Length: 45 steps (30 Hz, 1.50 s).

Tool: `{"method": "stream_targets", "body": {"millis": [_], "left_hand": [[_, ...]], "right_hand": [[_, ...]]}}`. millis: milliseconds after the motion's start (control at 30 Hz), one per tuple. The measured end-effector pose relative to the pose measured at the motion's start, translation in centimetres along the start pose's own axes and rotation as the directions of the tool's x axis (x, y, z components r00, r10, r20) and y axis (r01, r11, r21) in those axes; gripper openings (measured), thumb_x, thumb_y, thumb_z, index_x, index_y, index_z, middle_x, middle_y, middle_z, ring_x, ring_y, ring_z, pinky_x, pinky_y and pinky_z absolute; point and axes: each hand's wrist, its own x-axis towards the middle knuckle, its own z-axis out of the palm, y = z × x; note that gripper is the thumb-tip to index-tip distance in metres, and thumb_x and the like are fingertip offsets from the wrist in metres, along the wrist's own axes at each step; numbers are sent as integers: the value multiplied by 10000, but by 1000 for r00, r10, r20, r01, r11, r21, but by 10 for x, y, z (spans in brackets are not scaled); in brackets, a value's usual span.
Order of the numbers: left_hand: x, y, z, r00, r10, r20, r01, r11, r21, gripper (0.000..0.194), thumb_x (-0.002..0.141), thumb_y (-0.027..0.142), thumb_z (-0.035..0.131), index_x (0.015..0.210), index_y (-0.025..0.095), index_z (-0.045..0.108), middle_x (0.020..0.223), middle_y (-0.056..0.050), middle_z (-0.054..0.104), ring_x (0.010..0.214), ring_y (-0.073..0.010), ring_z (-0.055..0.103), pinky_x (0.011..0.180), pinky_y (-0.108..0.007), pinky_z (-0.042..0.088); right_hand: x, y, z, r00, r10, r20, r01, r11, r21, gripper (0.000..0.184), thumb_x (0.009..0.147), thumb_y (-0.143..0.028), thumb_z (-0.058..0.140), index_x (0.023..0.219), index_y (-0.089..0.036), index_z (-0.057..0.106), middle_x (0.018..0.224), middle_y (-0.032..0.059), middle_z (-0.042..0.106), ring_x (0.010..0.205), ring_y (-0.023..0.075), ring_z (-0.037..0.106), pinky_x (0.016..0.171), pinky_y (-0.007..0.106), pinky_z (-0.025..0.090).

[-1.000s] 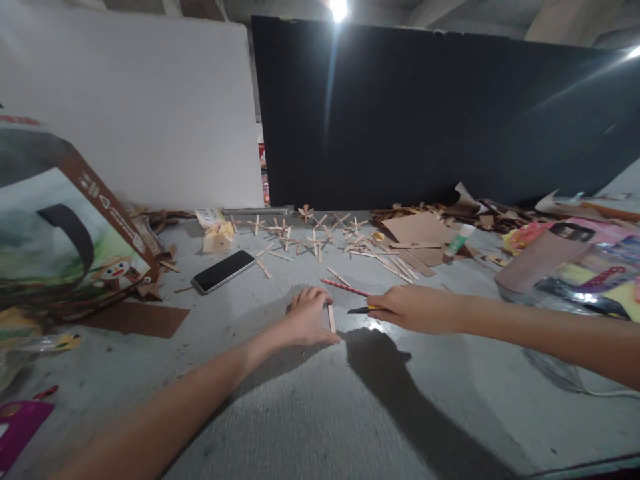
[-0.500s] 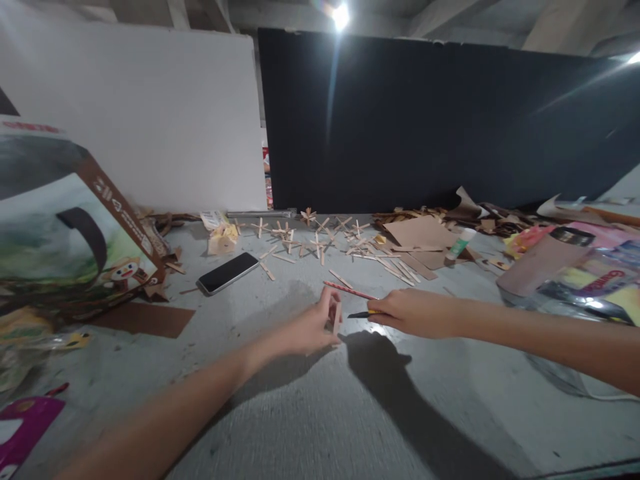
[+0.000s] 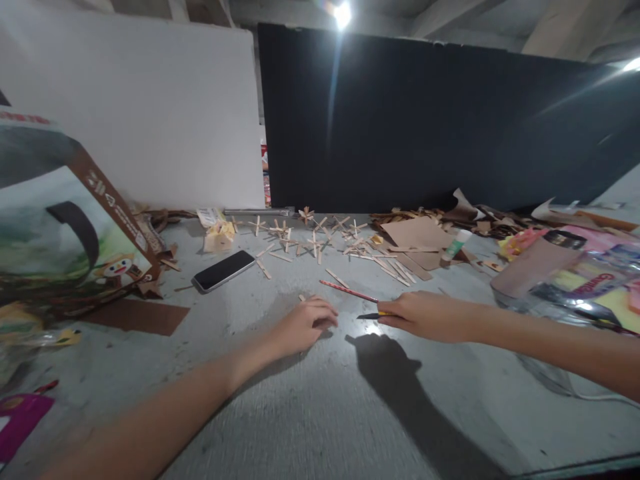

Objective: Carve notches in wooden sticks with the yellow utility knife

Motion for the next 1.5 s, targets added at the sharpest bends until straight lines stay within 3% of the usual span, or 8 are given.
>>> {"method": "stream_targets", "body": {"millis": [100, 167, 267, 333, 433, 900, 1200, 1500], "left_hand": [[1, 6, -2, 986, -169, -3, 167, 980, -111, 459, 844, 214, 758, 1290, 229, 650, 1353, -116, 707, 1192, -263, 697, 1000, -409, 565], [0, 9, -5, 968, -232, -90, 224, 970, -95, 449, 886, 260, 715, 1323, 223, 623, 1393, -130, 681, 1245, -276, 678, 1025, -416, 562], [-5, 12, -6, 934, -270, -234, 314, 932, 179, 369, 969, 319, 612, 1306, 171, 626, 1418, -184, 649, 1371, -341, 585, 1145, -513, 480], [-10, 13, -2, 935, -278, -219, 345, 851, 396, 347, 986, 373, 593, 1224, 133, 669, 1380, -234, 667, 1435, -425, 506, 1195, -618, 393], [-16, 12, 9, 953, -262, -154, 304, 807, 507, 364, 1012, 310, 527, 1280, 105, 663, 1472, -262, 617, 1503, -423, 447, 1252, -612, 317], [-5, 7, -2, 978, -203, -34, 205, 943, 262, 610, 943, 446, 662, 1472, 148, 603, 1603, -164, 548, 1516, -294, 494, 1280, -473, 365], [-6, 6, 0, 985, -168, -43, 173, 940, 295, 501, 971, 532, 621, 1291, 158, 714, 1588, -177, 559, 1562, -277, 434, 1287, -453, 353], [-4, 5, 1, 973, -224, -60, 232, 940, 249, 549, 846, 564, 787, 1240, 186, 736, 1606, -175, 540, 1568, -307, 421, 1281, -463, 366]], "right_hand": [[0, -3, 0, 1000, -16, 1, 16, 1000, -9, 380, 1101, -409, 372, 1025, -198, 678, 783, 69, 670, 668, 202, 627, 583, 288, 292], [-1, -6, 0, 1000, -20, 21, 21, 1000, -23, 369, 1101, -392, 378, 1011, -195, 676, 773, 71, 672, 682, 214, 642, 582, 292, 290], [-1, -10, 1, 999, -20, 42, 22, 999, -47, 350, 1103, -370, 383, 1011, -192, 670, 779, 80, 682, 702, 229, 670, 582, 296, 291], [0, -10, 3, 999, -24, 36, 26, 998, -55, 348, 1107, -373, 387, 1014, -188, 668, 807, 93, 696, 736, 239, 695, 592, 296, 305], [4, -8, 6, 1000, -3, 9, 4, 997, -77, 363, 1112, -400, 397, 1013, -178, 666, 840, 109, 714, 773, 249, 716, 608, 297, 326], [20, -1, -3, 975, -223, -13, 215, 953, -212, 305, 1119, -350, 415, 1087, -177, 665, 1022, 127, 744, 848, 246, 707, 694, 317, 394], [53, -14, -11, 976, -218, -22, 189, 887, -422, 516, 1136, -439, 367, 1112, -91, 747, 825, 171, 753, 749, 270, 727, 665, 333, 422], [66, -22, -11, 976, -216, 24, 203, 863, -462, 461, 1130, -418, 418, 1118, -124, 774, 861, 175, 781, 838, 288, 772, 704, 335, 460]]}}
